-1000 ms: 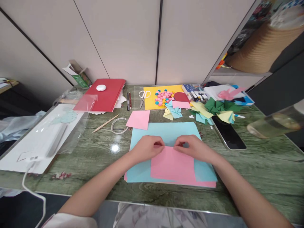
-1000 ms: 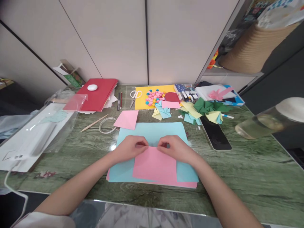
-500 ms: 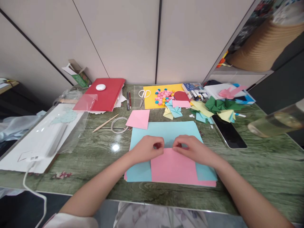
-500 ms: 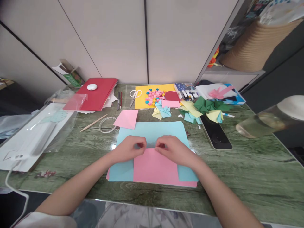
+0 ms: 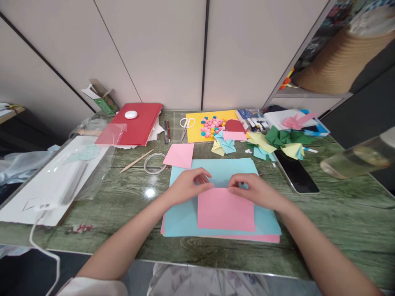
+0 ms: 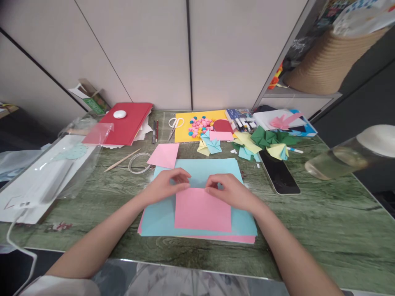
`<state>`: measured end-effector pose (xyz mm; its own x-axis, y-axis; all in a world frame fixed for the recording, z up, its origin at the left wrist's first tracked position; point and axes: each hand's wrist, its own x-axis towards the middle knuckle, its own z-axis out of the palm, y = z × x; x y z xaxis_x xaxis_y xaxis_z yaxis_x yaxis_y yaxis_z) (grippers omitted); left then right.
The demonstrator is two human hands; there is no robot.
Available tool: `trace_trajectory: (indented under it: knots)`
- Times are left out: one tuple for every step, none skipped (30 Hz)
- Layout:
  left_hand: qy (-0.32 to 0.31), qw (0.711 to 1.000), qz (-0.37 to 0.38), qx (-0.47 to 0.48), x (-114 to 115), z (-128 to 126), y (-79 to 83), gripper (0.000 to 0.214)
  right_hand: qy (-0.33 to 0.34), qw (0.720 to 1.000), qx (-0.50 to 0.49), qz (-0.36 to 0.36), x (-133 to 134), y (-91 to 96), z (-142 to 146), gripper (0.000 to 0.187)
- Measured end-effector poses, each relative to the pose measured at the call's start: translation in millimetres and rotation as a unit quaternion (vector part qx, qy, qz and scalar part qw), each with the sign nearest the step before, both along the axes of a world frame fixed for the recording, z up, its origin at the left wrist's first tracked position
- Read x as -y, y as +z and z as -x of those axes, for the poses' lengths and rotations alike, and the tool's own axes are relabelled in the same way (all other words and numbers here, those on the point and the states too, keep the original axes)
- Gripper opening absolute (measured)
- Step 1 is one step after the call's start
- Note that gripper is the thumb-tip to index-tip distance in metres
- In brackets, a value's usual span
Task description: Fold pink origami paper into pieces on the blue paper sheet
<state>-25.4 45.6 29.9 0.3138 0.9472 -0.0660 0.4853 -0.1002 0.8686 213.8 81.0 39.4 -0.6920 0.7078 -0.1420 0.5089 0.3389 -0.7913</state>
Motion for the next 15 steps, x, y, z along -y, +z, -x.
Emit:
trace_trajectory:
  knots:
    - [-0.012, 1.0, 0.019, -0.001, 2.1, -3.7, -2.7, 0.022, 0.004, 1.0, 0.005, -0.008, 1.7, -1.8, 3.6, 0.017]
    - [-0.024, 0.999, 0.031, -0.001, 3.8, -6.6, -5.4, 0.018, 0.005, 1.0, 0.012, -0.023, 2.9, -3.5, 6.4, 0.017]
    - [-0.024, 0.999, 0.034, 0.002, 5.2, -8.9, -7.9, 0.017, 0.003, 0.999, 0.022, -0.046, 3.9, -5.1, 8.4, 0.016]
    - [-0.025, 0.999, 0.033, 0.0, 6.2, -10.5, -9.9, 0.017, -0.001, 0.997, 0.032, -0.073, 4.8, -6.5, 10.0, 0.015]
    - [-0.023, 0.999, 0.025, -0.011, 7.1, -11.7, -11.3, 0.017, -0.005, 0.994, 0.041, -0.101, 5.8, -7.9, 11.4, 0.014]
    - [-0.019, 0.999, 0.014, -0.028, 8.0, -12.8, -12.1, 0.016, -0.005, 0.991, 0.047, -0.126, 7.1, -9.2, 13.0, 0.012]
    - [-0.019, 0.999, 0.002, -0.049, 9.0, -13.8, -12.5, 0.016, -0.001, 0.988, 0.048, -0.145, 8.7, -10.4, 14.9, 0.011]
    - [-0.023, 0.997, -0.013, -0.073, 10.2, -14.9, -12.5, 0.016, 0.006, 0.987, 0.047, -0.156, 10.6, -11.5, 17.2, 0.01]
    - [-0.03, 0.995, -0.028, -0.094, 11.6, -16.1, -12.2, 0.015, 0.013, 0.986, 0.044, -0.162, 12.7, -12.3, 19.7, 0.009]
    - [-0.037, 0.992, -0.043, -0.11, 13.1, -17.4, -11.9, 0.014, 0.017, 0.985, 0.04, -0.165, 14.9, -13.0, 22.3, 0.009]
    - [-0.045, 0.99, -0.056, -0.121, 14.6, -18.7, -11.6, 0.013, 0.017, 0.985, 0.037, -0.167, 16.9, -13.3, 24.8, 0.009]
    - [-0.049, 0.988, -0.067, -0.127, 15.9, -19.9, -11.3, 0.012, 0.013, 0.985, 0.035, -0.166, 18.4, -13.4, 26.8, 0.009]
    - [-0.051, 0.987, -0.076, -0.132, 16.9, -20.8, -11.0, 0.011, 0.006, 0.986, 0.033, -0.164, 19.4, -13.1, 28.2, 0.009]
    - [-0.051, 0.986, -0.081, -0.135, 17.6, -21.5, -10.8, 0.011, -0.003, 0.987, 0.032, -0.159, 19.9, -12.5, 28.9, 0.009]
    - [-0.051, 0.986, -0.084, -0.137, 18.0, -21.9, -10.4, 0.011, -0.012, 0.988, 0.031, -0.152, 19.7, -11.7, 29.0, 0.009]
